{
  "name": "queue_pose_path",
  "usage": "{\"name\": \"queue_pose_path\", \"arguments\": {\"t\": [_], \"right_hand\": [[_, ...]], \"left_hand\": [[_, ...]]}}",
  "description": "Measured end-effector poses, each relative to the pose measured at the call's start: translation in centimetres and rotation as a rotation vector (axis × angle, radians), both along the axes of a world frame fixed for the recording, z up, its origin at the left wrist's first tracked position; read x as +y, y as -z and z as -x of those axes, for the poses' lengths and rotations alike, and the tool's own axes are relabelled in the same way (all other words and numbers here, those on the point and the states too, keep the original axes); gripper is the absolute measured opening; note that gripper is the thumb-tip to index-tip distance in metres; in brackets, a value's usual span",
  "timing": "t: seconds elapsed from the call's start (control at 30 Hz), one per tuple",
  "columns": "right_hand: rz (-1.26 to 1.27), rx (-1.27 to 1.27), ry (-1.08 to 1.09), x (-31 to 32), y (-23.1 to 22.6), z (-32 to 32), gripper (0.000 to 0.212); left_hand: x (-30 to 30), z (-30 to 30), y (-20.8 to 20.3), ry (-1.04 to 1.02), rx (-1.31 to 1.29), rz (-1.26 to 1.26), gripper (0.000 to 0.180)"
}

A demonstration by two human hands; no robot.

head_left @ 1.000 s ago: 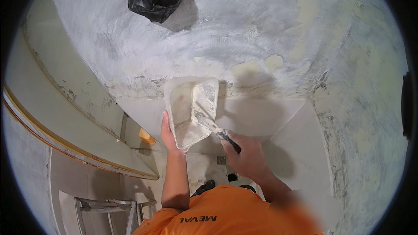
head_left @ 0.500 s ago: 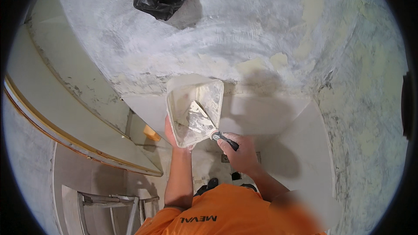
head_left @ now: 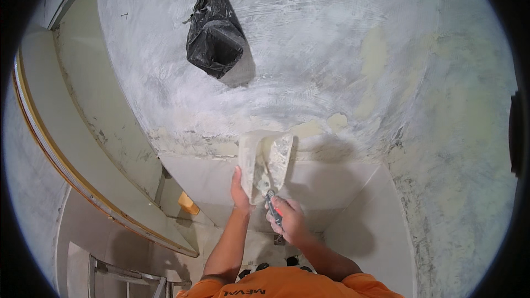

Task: The person applies a white substance from a container to a corner of an unfinished wall using a putty knife. They periodically scrape the substance from the container onto the knife before spreading it across the wall surface.

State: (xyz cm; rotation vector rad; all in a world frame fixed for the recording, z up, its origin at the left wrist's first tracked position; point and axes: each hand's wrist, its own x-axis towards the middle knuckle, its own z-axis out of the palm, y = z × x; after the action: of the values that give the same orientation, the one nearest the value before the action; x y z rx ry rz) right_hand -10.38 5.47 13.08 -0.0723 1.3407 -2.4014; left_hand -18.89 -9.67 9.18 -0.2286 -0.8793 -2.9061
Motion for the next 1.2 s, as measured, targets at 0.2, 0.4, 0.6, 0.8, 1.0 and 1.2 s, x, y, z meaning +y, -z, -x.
{"name": "queue_pose_path", "arguments": {"t": [0.2,0.4,0.6,0.8,1.0,1.2], "right_hand": [[0.076,0.032,0.184,3.2,-6.7,0.7,0.021],[-0.186,0.470,0.483,8.9,-12.1,3.5,0.021],[-1.129,1.351,1.315,13.5,-16.6,10.5,0.037],[-1.444,1.231,1.387,13.7,-16.8,16.0,0.040],[-1.538,1.167,1.315,11.5,-10.9,19.4,0.036],[-1.492,1.478,1.149,10.2,-8.6,16.7,0.040]], "left_hand": [[2.4,0.8,-1.5,-0.158,-0.023,0.151,0.059],[0.3,0.1,-8.7,-0.065,0.132,0.021,0.061],[0.2,-1.0,-11.9,-0.158,0.158,0.020,0.061],[0.1,-1.1,-11.7,-0.161,0.095,0.034,0.060],[-0.1,-0.7,-10.6,-0.152,0.063,0.037,0.061],[-1.3,-0.2,-9.2,-0.144,0.055,0.012,0.061]]}}
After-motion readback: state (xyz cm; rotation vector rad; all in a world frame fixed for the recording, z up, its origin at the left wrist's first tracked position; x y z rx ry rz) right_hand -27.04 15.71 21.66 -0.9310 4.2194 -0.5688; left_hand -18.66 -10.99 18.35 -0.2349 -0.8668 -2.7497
